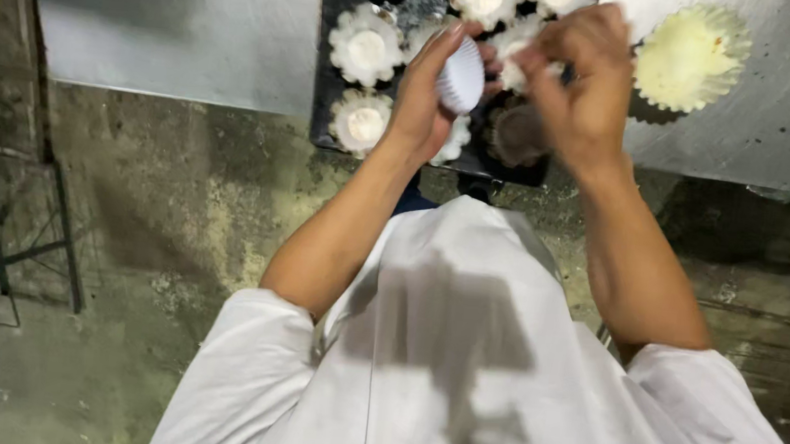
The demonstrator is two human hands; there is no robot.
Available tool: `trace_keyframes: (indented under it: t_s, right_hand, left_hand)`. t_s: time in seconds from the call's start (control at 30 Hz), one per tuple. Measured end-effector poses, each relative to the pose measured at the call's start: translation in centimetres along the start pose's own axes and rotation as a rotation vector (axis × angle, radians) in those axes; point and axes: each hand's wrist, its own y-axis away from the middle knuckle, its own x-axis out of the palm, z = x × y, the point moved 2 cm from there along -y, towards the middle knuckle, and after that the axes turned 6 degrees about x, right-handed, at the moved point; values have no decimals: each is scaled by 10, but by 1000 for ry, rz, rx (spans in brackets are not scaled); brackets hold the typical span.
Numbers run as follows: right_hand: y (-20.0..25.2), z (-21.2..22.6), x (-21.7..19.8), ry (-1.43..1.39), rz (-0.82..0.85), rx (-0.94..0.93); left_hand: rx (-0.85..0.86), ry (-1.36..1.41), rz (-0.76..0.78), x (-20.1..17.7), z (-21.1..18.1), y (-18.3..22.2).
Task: The person places paper liners into metal baking molds arranged on a tray, using their hands to separate and press each liner into a mold.
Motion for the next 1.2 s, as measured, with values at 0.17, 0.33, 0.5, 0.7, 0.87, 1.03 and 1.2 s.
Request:
trace_keyframes:
  t_s: [0.17,0.33,0.5,0.7,0.87,1.03,1.2]
  right_hand:
    - [27,-15,-5,-142,203,-129]
    - [46,-50,-20,-286,17,58]
    - [58,-74,-36,-346,-31,236]
    - [87,-139,-88,-571,-264,367]
    - [65,-186,-82,207,-463,49]
    - [43,-192,-28,245,-353,165]
    - [50,-160,-25,151,-208,98]
  left_hand:
    - [46,-147,-9,39,50,-26]
    - [-19,-176,-57,69,86,-39]
    - [-11,-258,-43,81,110,-45]
    - [123,-435,-46,74,113,-49]
    - [-193,-599,-108,79,124,-40]
    - [-117,-425,16,68,143,-52]
    - [-76,-164,46,55,170,-79]
